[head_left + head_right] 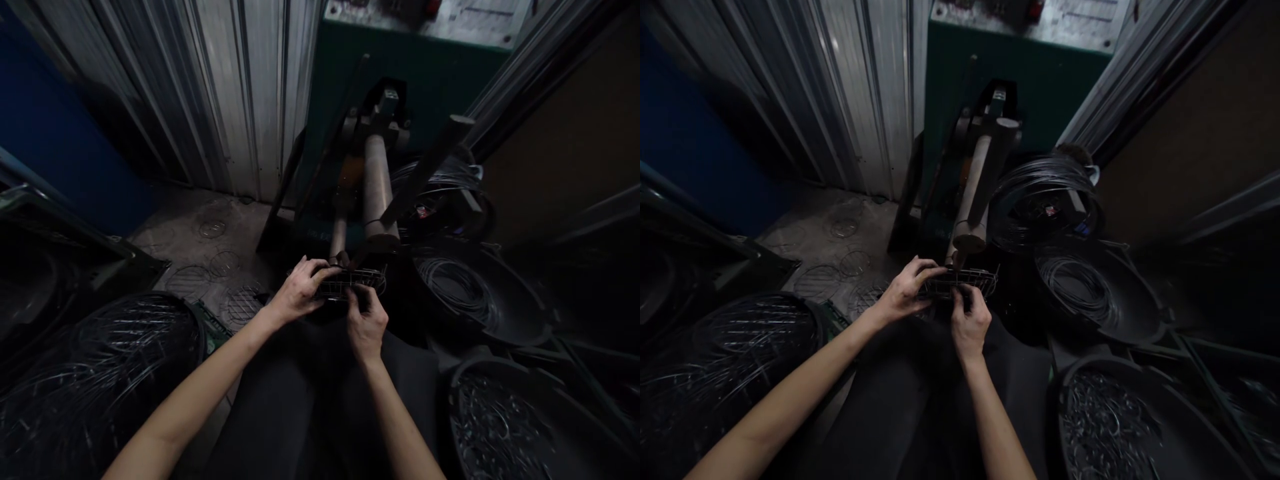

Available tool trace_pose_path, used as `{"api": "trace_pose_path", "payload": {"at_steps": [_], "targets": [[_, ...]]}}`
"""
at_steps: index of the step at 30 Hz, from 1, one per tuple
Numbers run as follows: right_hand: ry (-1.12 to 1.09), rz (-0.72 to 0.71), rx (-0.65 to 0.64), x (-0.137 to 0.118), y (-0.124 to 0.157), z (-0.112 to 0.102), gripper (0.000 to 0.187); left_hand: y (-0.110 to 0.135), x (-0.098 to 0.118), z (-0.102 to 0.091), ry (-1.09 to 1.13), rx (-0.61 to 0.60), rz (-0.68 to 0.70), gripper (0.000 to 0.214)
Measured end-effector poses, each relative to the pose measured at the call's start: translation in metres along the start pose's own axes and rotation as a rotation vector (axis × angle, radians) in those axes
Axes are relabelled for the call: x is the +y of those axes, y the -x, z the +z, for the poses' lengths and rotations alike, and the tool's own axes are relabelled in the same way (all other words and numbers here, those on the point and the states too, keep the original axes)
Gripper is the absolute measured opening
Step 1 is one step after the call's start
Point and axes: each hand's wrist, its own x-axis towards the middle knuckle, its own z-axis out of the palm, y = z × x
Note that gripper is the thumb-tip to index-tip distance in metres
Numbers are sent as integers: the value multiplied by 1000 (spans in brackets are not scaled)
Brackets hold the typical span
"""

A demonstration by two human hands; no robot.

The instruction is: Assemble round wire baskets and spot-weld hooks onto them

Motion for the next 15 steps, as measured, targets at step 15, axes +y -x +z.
{"api": "trace_pose_path", "payload": {"at_steps": [15], "targets": [[373, 281, 234, 46, 43, -138, 37, 42, -39, 23, 46, 216, -123, 93]]}}
